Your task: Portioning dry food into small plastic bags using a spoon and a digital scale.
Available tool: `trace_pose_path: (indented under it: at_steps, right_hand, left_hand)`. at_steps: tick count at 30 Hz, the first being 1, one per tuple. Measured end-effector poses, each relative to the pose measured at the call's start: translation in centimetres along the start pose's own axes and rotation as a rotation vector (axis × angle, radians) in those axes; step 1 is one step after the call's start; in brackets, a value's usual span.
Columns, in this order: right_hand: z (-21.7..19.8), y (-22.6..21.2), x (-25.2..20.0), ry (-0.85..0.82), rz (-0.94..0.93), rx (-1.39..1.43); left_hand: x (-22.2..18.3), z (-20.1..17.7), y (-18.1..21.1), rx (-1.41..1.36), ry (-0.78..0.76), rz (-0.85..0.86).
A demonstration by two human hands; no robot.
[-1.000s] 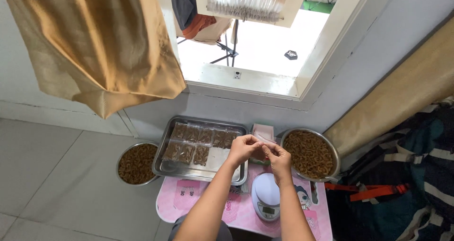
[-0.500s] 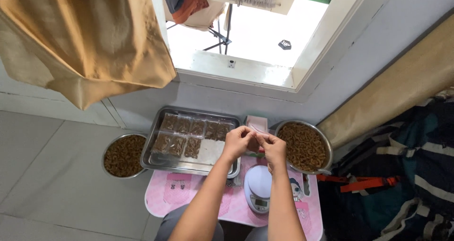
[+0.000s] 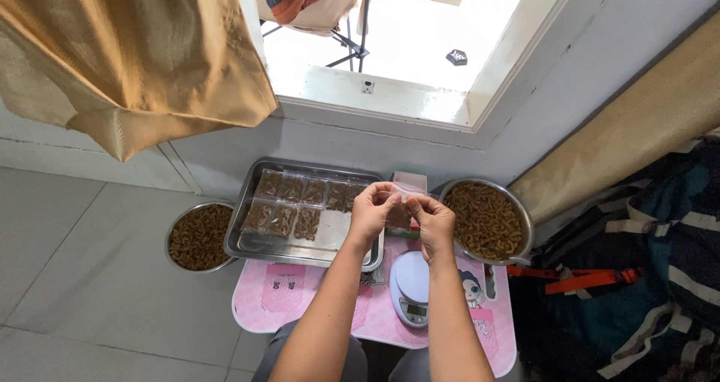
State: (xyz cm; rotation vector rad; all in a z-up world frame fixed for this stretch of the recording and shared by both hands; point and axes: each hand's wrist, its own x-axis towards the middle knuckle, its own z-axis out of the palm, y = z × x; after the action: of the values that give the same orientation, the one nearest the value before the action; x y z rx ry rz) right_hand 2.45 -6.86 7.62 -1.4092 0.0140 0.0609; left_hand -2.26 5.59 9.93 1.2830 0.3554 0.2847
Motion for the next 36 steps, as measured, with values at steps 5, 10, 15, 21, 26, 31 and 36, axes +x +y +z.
trace_pose_path:
  at_steps: [5,10,15,21,26,31,36]
  right_hand:
    - [0.2,-1.9,-1.0,-0.028,-0.072,-0.042]
    - [-0.1,-2.6,-1.1,-0.048,-0.113,-0.104]
    - [0.2,-3.7,-1.6,-0.093,-0.076,-0.1]
    - [-0.1,-4.1,-2.4,-0.118,0.009,0.042]
    - [-1.2,-2.2,-1.1,-0.064,0.022,-0.024]
    - [-1.7,-1.1,-0.5,-0.003,0.038,0.056]
    - [-1.1,-2.3,-1.2,0.025,0.061,0.15]
  left_hand:
    - [0.1,-0.6,0.2,0.008,-0.09,-0.057]
    - [-0.5,-0.8,1.5,-0.001,-0.107,-0.072]
    - [0.2,-0.7,1.1,0.004,-0.098,-0.07]
    - [-0.2,0.2,0.5,0.053,-0.085,-0.035]
    - [0.1,0.6,-0.7,0.054,-0.111,-0.044]
    - [0.3,1.1,-1.3,0.063,-0.135,-0.047]
    - [1.2,0.9,-2.9,0.094,-0.126,-0.003]
